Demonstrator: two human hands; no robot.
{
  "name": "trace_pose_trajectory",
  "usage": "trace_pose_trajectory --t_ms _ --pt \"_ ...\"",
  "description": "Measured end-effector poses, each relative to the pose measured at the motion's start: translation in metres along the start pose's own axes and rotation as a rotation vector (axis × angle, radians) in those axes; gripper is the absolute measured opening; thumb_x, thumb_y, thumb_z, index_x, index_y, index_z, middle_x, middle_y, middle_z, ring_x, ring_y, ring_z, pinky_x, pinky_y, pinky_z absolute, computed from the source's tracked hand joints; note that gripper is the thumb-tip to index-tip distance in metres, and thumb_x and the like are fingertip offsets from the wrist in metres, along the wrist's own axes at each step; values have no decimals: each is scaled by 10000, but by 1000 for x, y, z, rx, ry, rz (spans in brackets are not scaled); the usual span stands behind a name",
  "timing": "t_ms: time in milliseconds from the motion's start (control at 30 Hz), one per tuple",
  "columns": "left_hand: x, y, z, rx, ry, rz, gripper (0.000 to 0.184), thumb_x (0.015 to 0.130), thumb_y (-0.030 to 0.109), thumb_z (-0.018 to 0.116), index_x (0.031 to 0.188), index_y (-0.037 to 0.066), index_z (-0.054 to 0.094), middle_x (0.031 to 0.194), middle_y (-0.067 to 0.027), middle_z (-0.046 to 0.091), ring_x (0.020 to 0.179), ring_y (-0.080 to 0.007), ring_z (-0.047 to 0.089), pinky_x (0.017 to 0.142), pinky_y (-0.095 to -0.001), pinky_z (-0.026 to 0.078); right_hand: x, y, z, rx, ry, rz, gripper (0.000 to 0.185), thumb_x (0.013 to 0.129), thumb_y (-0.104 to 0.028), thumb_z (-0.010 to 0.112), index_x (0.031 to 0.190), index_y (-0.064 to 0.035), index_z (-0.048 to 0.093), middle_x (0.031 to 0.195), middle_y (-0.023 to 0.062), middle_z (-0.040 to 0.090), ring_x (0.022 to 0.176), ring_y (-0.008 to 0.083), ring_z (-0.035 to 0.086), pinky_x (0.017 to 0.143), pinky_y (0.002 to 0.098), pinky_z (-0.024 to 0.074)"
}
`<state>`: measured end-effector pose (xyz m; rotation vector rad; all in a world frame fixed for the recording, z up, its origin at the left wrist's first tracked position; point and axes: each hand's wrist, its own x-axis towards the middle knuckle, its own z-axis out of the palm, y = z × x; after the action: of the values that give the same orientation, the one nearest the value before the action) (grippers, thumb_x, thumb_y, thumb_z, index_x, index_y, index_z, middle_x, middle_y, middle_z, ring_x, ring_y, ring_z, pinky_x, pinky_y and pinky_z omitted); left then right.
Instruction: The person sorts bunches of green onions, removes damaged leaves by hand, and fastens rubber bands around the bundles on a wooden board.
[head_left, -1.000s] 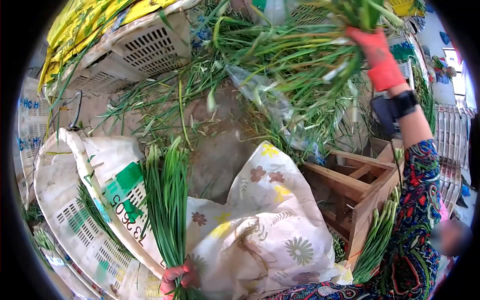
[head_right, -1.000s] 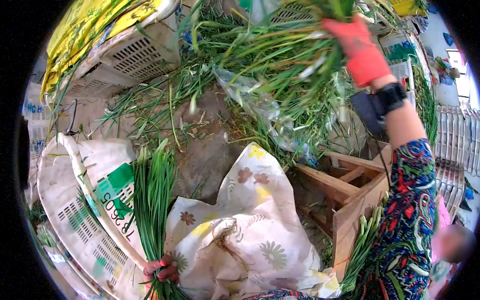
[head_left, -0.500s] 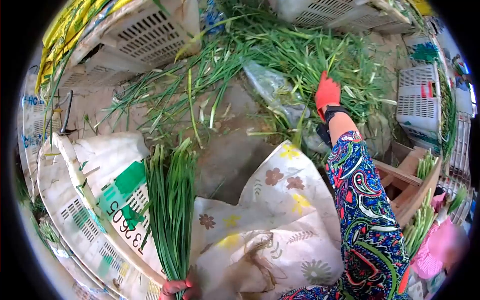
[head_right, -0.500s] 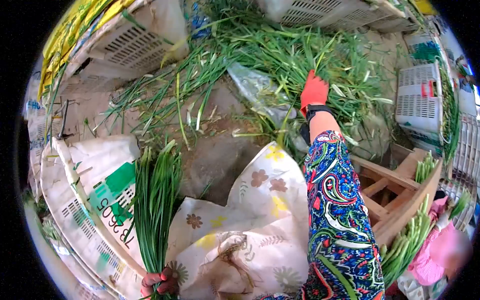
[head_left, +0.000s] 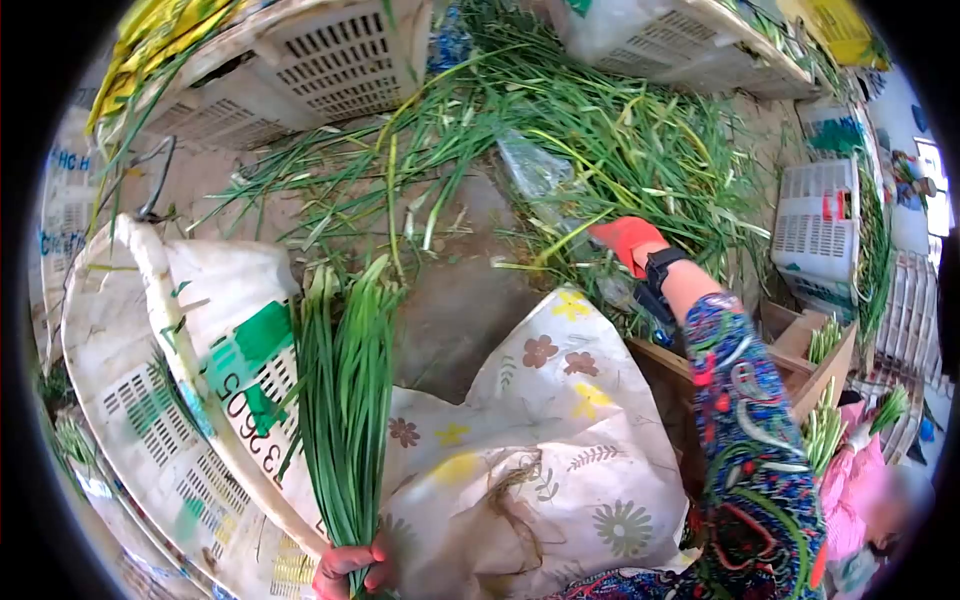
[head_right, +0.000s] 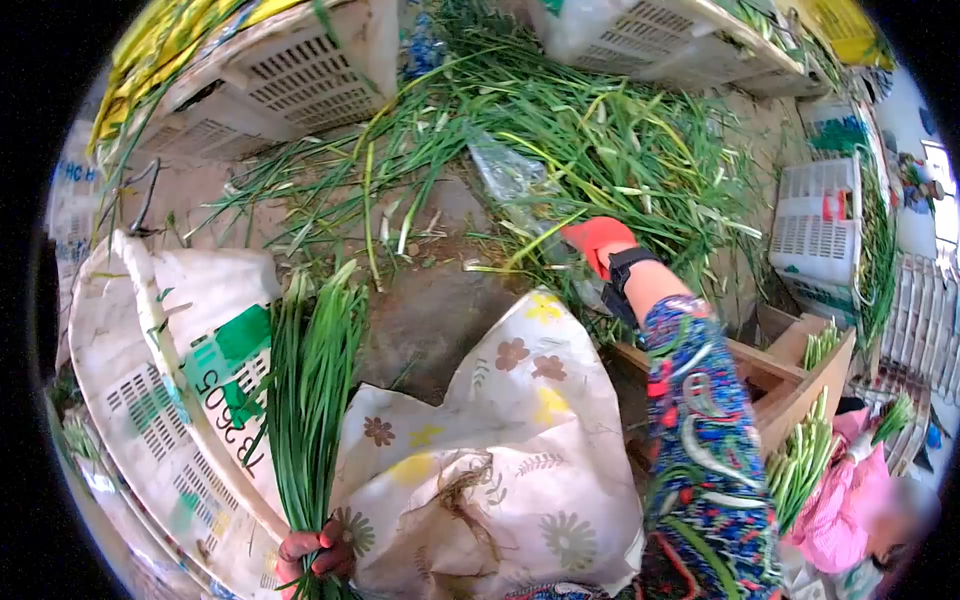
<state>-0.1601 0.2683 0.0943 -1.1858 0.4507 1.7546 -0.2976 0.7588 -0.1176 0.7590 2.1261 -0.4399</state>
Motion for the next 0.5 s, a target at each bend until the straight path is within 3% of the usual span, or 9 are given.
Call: trace_pose_trajectory --t_ms 33,100,167,200,233,300,367,433,500 --pt "-2 1 0 5 30 5 119 846 173 517 866 67 468 586 0 417 524 -111 371 517 -223 309 45 24 26 120 193 -11 441 823 -424 484 1032 -52 592 991 150 612 900 295 585 791 347 437" --pt "-4 3 3 8 -45 -1 114 844 169 527 867 69 477 604 -2 428 530 -117 376 514 -229 318 63 32 47 -133 242 -249 375 804 -342 531 1055 -69 587 1031 151 597 937 290 574 797 339 435" --pt "-1 1 2 -66 -76 -12 109 839 163 535 864 70 486 609 -2 428 525 -118 369 506 -239 320 53 5 45 -361 261 -297 320 794 -256 534 1038 -59 595 1000 148 609 926 280 576 809 322 432" --pt "1 2 -5 -92 -178 -31 104 841 150 526 890 68 483 666 -12 487 593 -131 450 547 -216 375 71 14 57 226 401 -515 297 789 -220 520 1003 -28 592 933 119 625 848 267 589 755 304 442" --pt "1 1 -6 -81 -123 -21 107 822 157 523 866 68 482 633 -5 459 561 -123 424 528 -216 364 27 -23 29 606 214 -384 229 777 -207 524 902 -27 591 821 89 616 724 223 578 671 310 435" --pt "0 -1 -5 -60 -20 -8 114 785 171 517 818 68 480 567 8 402 497 -106 371 490 -216 343 9 -43 1 1356 -211 -575 173 769 -233 548 799 -63 566 701 46 562 579 171 512 580 305 400" --pt "0 -1 -8 61 -61 39 108 795 166 502 838 73 471 585 0 406 501 -116 374 498 -224 357 -37 -58 -64 1463 -173 -623 164 780 -257 557 763 -94 544 634 9 512 477 119 426 542 289 380" --pt "0 -3 -11 76 -71 40 104 800 170 498 842 79 471 577 4 404 496 -117 381 497 -230 364 -85 -63 -127 1466 16 -661 180 791 -265 563 799 -86 547 604 -15 480 429 78 365 501 244 354" --pt "-3 -5 -7 128 -3 72 110 804 185 502 848 87 479 572 9 405 493 -116 394 492 -234 367 -111 -47 -172 1437 -88 -761 189 796 -264 568 842 -82 555 643 -7 533 446 61 382 478 202 334"
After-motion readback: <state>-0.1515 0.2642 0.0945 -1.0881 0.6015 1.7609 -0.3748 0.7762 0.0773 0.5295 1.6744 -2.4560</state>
